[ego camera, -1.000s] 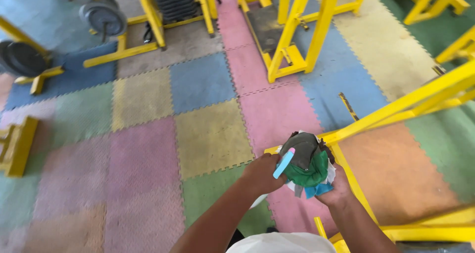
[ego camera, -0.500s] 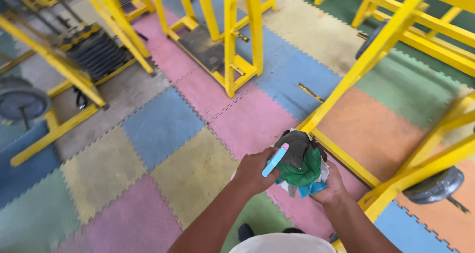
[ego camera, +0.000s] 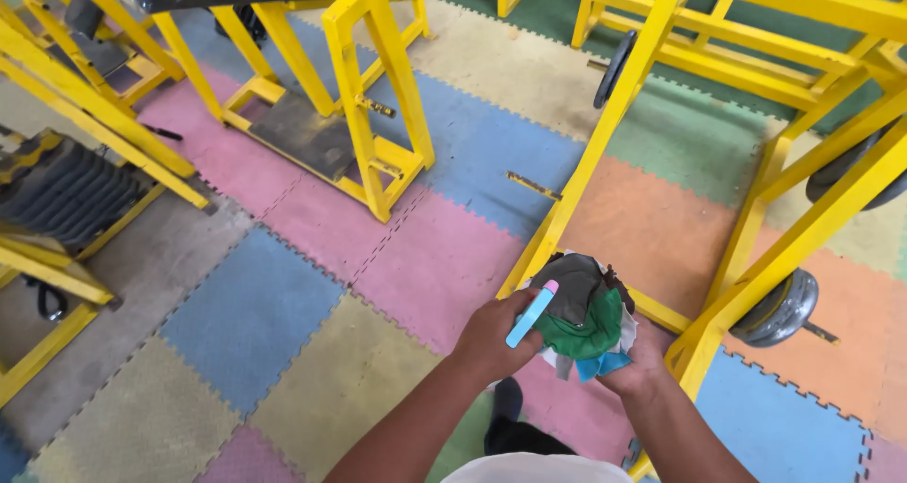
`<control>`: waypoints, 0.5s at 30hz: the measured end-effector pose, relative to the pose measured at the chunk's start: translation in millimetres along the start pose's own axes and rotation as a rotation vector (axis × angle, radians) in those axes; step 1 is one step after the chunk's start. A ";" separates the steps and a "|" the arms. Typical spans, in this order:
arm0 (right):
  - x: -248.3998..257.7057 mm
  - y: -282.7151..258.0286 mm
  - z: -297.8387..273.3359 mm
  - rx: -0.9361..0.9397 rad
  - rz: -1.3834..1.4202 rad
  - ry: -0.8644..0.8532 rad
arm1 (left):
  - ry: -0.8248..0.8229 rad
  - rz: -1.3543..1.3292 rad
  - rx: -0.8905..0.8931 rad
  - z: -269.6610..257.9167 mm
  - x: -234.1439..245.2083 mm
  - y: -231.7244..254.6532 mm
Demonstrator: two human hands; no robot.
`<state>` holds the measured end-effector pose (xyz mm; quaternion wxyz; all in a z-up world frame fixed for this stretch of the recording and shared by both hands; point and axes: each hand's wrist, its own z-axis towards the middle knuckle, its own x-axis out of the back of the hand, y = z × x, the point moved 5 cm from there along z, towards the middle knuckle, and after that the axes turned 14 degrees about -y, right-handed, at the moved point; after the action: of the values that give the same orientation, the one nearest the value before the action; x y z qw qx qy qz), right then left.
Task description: Cleaning and wiping down various parts of a yellow gym machine and weight plates using a spray bottle and cloth.
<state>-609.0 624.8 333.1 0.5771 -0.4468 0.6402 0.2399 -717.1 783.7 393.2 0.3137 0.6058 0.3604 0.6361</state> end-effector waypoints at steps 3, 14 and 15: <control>18.1 -19.5 33.8 0.044 0.021 -0.003 | -0.095 0.041 0.067 37.6 15.1 -3.0; 23.2 -75.1 120.2 0.083 0.022 -0.005 | -0.170 0.054 0.150 128.6 54.2 -24.9; 21.8 -77.7 122.9 0.091 0.057 -0.037 | -0.169 0.004 0.127 134.2 56.9 -25.2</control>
<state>-477.1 681.8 301.6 0.6014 -0.3971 0.6522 0.2351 -588.2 855.5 403.8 0.3027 0.6765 0.3711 0.5595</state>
